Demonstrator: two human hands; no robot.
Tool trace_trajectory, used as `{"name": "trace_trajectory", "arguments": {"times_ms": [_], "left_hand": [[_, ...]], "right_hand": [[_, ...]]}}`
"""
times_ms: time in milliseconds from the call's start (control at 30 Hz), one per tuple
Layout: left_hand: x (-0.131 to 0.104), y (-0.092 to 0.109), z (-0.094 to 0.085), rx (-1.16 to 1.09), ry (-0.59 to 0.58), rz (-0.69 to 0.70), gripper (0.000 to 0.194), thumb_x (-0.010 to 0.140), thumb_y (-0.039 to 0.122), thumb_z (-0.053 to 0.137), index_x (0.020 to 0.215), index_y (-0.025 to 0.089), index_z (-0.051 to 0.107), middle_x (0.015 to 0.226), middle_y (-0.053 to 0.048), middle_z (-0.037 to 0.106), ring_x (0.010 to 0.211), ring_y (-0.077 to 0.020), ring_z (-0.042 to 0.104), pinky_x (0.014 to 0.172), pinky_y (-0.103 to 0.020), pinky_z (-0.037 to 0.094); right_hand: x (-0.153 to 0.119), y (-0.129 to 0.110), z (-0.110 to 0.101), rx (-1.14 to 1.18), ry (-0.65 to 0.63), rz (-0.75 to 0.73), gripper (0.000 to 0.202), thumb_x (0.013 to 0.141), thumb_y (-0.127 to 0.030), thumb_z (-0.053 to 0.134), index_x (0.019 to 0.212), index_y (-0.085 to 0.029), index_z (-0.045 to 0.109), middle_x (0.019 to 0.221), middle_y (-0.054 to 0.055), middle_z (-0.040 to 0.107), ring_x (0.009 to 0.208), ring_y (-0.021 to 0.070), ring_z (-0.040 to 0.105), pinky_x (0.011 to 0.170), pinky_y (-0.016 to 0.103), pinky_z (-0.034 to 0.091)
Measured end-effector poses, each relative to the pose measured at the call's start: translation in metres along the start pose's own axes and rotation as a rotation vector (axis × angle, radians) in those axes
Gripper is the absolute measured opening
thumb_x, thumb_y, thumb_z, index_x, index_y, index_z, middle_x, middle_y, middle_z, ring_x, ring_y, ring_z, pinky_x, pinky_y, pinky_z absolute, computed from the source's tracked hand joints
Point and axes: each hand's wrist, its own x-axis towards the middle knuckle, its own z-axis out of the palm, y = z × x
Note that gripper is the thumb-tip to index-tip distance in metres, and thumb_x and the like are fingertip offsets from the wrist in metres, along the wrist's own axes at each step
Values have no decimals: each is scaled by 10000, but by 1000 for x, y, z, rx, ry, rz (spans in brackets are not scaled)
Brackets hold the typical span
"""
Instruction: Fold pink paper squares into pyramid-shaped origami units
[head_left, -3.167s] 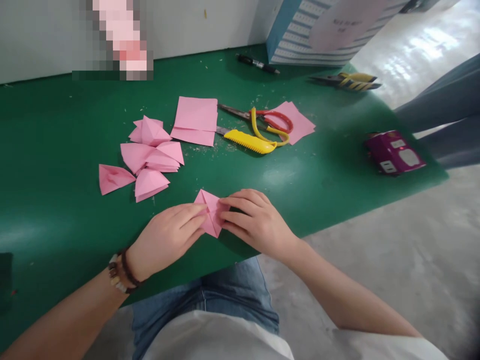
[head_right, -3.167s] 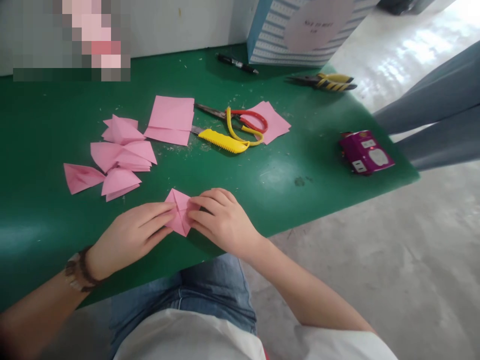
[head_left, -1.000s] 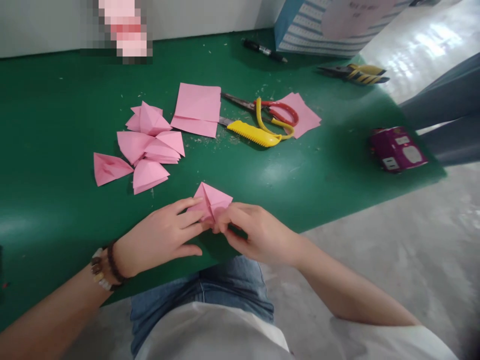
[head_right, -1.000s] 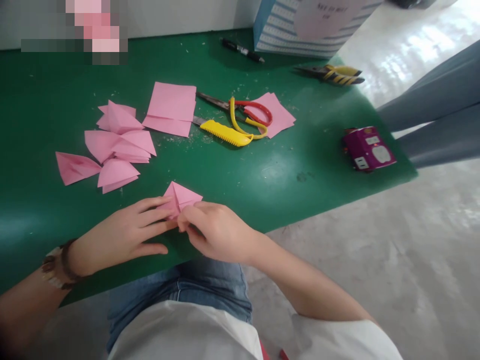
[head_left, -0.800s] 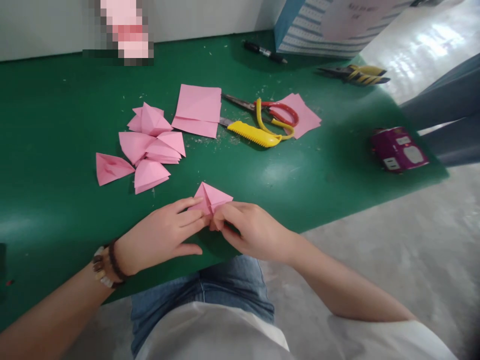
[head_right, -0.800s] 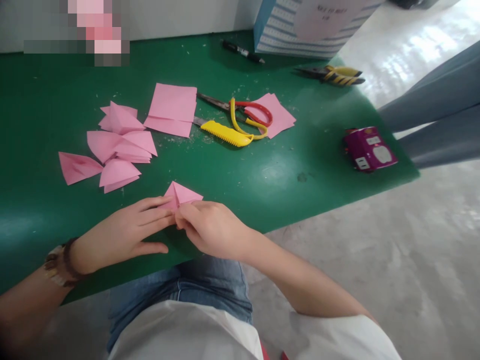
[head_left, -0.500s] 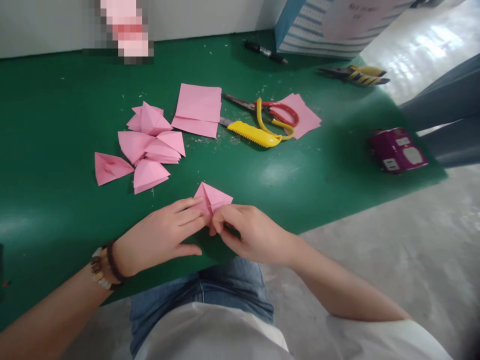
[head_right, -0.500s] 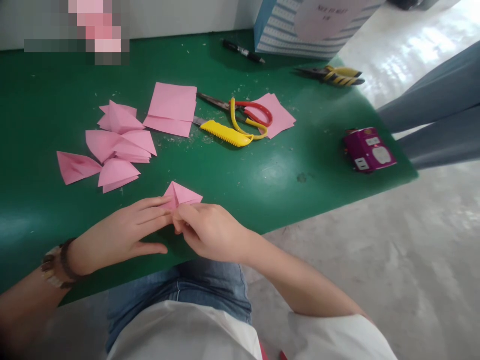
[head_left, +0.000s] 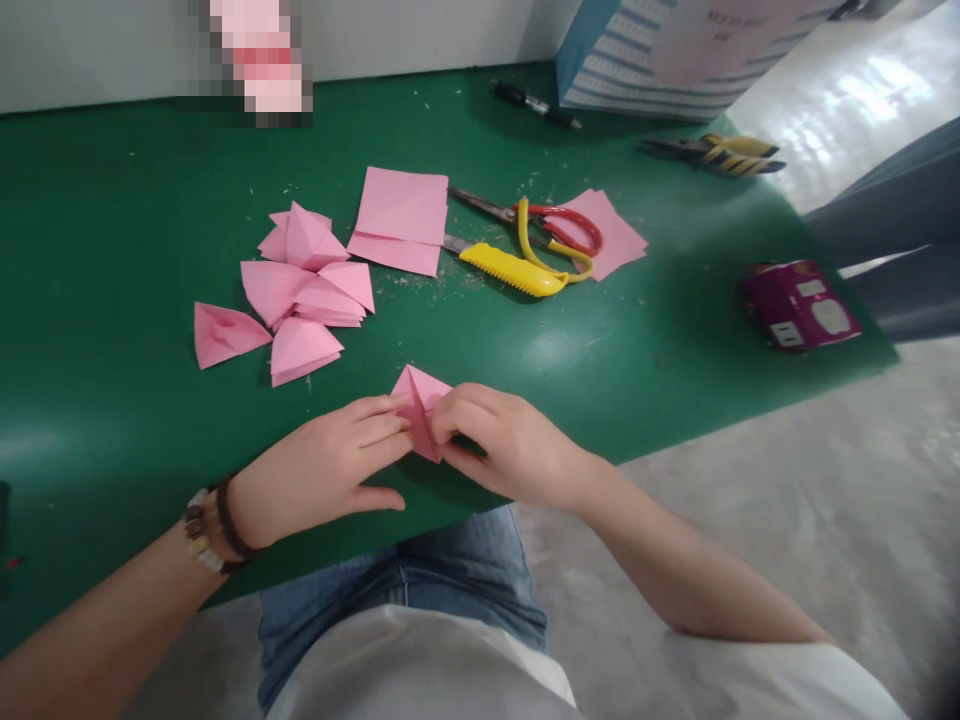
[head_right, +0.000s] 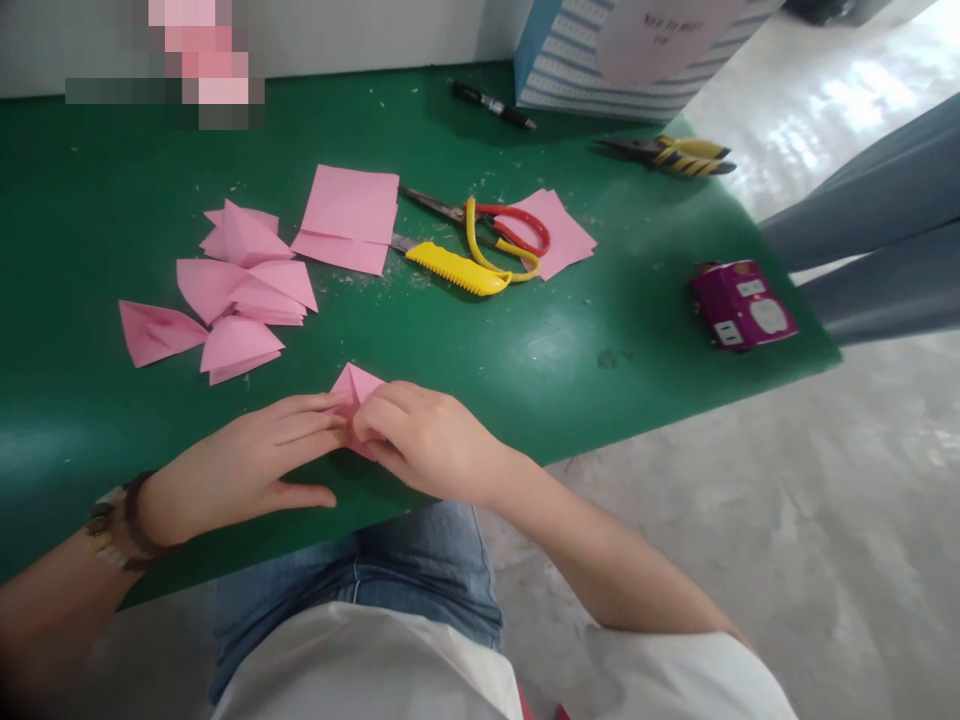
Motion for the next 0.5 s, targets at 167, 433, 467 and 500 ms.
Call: {"name": "trace_trajectory", "arguments": {"times_ms": [167,433,467,500], "left_hand": [[1,-2,-2,-8,-6,19,442,821,341,735,1204,157,612,1217,-87,677,1282,-256,531,1133,-419,429],[2,-2,-3,0,-1,27,347,799,333,756,1069,137,657,1103,-79,714,1224,-242,572,1145,-405,422],[2,-2,-3,2,-1,30,347,802,337,754,1066,134,658,1101,-82,714,1225,-243,572,1146,-403,420],[2,-2,-3,4,0,33,349,805,340,751,1066,129,657,1101,-87,712,1227,-245,571,1147,-400,418]], "right_hand": [[15,13,4,-392,-80,-294,288,1017,-213,402,790,-188,578,805,28,637,750,152,545,662,286,412],[17,14,1,-535,-97,-425,272,1011,-211,422,799,-204,592,764,3,610,721,143,511,603,291,332],[17,14,0,-541,-96,-432,271,1010,-214,425,799,-207,595,759,0,608,719,142,510,603,291,331],[16,14,-1,-545,-92,-437,271,1009,-215,428,798,-210,597,757,-2,609,720,141,511,604,290,332]]}}
